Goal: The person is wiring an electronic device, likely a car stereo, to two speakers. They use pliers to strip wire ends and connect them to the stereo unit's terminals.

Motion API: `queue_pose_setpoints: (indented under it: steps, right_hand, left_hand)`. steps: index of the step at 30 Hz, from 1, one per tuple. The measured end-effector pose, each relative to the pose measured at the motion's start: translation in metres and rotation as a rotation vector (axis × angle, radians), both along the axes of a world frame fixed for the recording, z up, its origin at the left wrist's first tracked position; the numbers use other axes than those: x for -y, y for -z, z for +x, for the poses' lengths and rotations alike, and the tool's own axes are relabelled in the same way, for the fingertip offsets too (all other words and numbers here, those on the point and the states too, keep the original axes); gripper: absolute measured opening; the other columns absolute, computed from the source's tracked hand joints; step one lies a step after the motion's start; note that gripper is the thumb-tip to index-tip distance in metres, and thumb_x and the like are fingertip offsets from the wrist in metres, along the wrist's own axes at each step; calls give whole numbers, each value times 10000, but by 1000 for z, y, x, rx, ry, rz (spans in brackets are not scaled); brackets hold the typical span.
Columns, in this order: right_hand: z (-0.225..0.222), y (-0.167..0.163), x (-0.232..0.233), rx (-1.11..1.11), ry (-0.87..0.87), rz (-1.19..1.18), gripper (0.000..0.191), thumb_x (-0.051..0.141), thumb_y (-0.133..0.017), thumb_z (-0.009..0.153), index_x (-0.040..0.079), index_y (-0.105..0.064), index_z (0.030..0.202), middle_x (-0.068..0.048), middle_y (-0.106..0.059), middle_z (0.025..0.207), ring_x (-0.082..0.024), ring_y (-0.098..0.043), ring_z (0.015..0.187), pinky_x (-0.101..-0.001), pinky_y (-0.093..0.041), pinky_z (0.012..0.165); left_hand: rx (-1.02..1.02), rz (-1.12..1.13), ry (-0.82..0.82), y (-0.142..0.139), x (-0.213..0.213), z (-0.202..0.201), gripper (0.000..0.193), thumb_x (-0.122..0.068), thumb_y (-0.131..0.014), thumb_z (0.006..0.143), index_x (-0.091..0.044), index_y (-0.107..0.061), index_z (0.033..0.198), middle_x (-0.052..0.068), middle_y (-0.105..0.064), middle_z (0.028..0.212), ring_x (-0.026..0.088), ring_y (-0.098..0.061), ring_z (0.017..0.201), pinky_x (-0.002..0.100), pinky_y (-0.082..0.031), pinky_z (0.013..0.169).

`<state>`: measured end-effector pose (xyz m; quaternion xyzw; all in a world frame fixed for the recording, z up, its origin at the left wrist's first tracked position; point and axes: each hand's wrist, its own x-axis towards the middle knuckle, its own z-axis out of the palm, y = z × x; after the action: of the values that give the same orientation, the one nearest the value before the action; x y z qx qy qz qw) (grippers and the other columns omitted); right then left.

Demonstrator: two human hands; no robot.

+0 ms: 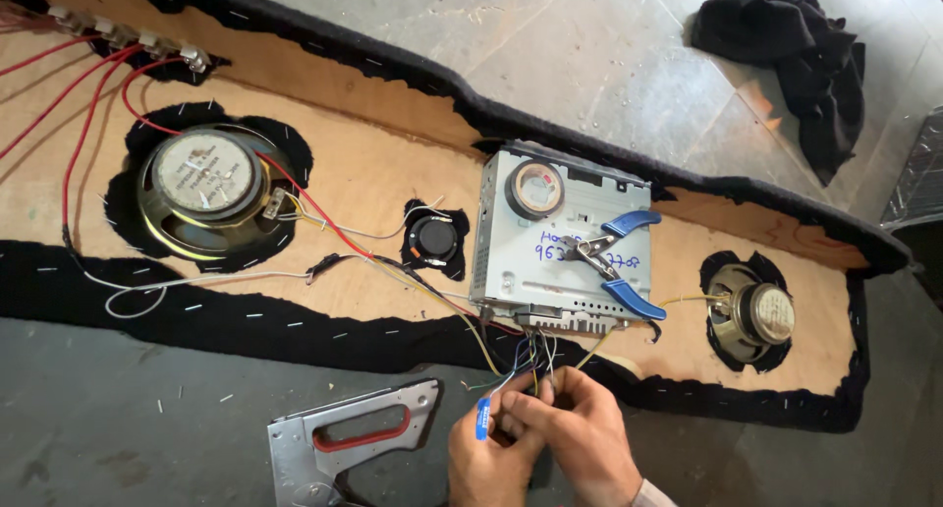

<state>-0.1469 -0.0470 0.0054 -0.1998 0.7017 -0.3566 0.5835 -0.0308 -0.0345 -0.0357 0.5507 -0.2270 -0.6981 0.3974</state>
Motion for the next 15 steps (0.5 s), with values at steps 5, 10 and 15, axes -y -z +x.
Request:
queue_pose_setpoints:
  steps: [5, 10, 15]
  right_hand:
    - [-9, -18, 1, -121, -5, 25, 183, 32, -786, 815, -89, -762, 951, -128, -762, 845, -183, -684, 771, -315, -532, 722]
    - [-23, -35, 11, -61, -135, 38, 275, 127, -722, 870, -79, -799, 1035, -117, -807, 934, -163, -728, 865, -302, -570, 819]
    - [-25, -42, 23, -53, -99, 214, 264, 125, -720, 863, -83, -801, 1004, -108, -813, 926, -154, -717, 884, -305, -539, 856]
  left_hand:
    - [20, 25, 0, -10, 6, 5, 525, -44, -882, 703, -11, -762, 1214, -24, -704, 694, 8, -525, 569, 186, -445, 523]
    - [-29, 26, 30, -19, 10, 10, 514, -20, -865, 713, -12, -751, 1215, -12, -765, 744, 12, -570, 580, 182, -467, 543]
    - [-35, 34, 58, -22, 12, 9, 556, -4, -846, 721, -38, -749, 1267, -2, -764, 749, 18, -587, 573, 183, -485, 543]
